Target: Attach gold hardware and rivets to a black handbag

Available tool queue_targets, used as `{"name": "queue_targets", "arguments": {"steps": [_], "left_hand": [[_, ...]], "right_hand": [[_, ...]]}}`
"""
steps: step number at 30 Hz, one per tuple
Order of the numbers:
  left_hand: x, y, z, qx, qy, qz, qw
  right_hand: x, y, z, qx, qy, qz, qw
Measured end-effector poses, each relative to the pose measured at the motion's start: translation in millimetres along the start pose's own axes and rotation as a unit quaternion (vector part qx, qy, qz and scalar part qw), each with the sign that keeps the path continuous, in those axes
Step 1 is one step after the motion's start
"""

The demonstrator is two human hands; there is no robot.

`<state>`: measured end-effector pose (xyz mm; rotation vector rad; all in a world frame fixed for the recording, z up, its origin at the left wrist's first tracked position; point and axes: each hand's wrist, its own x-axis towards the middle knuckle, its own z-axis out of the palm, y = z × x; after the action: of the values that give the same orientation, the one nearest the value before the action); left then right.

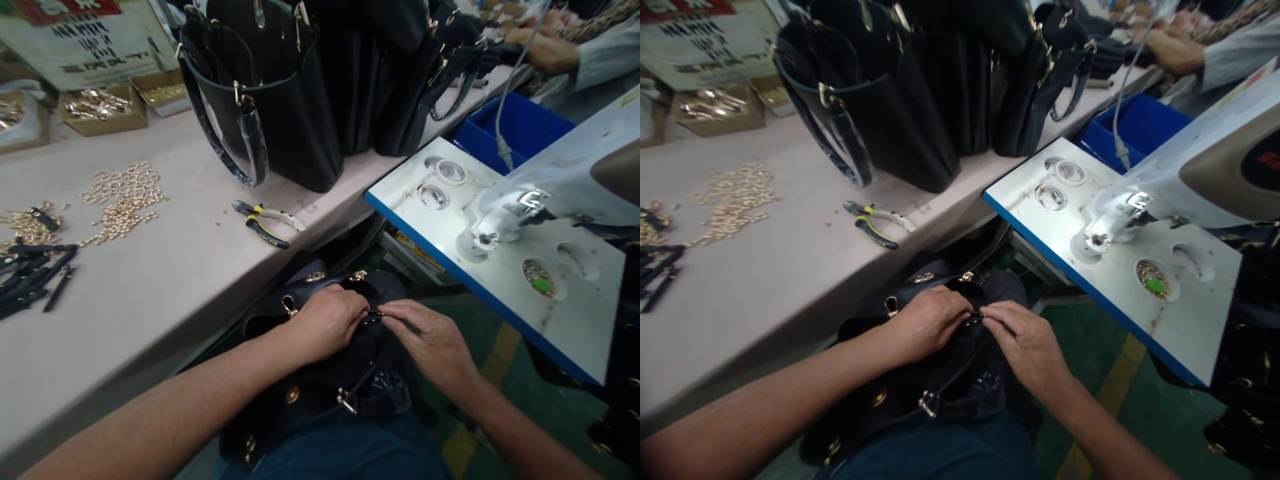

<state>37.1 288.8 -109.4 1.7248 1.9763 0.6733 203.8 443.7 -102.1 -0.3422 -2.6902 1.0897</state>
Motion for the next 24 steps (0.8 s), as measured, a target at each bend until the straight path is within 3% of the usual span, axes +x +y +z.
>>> {"name": "queue_targets", "arguments": {"steps": [5, 13, 15, 20, 22, 24], "left_hand": [[1, -1, 1.9, -0.008, 0.021, 0.003, 1.000], [-2, -1, 3.4, 0.006, 0.016, -0.002, 1.000], [-2, -2, 3.2, 0.005, 0.016, -0.003, 1.000], [0, -3, 2.8, 0.011, 0.016, 0.001, 1.000], [0, -3, 2.1, 0.009, 0.017, -0.001, 1.000], [0, -4, 1.1, 0.001, 0.019, -0.003, 1.000]], "right_hand": [[5, -2, -11, -0.014, -0.032, -0.003, 0.999], [18, -3, -22, 0.003, -0.107, 0.060, 0.992], [21, -3, -25, 0.004, -0.118, 0.035, 0.992], [30, -5, -34, -0.113, -0.145, -0.131, 0.974], [32, -6, -35, -0.129, -0.145, -0.128, 0.972], [31, -7, -33, -0.095, -0.138, -0.067, 0.984]]}}
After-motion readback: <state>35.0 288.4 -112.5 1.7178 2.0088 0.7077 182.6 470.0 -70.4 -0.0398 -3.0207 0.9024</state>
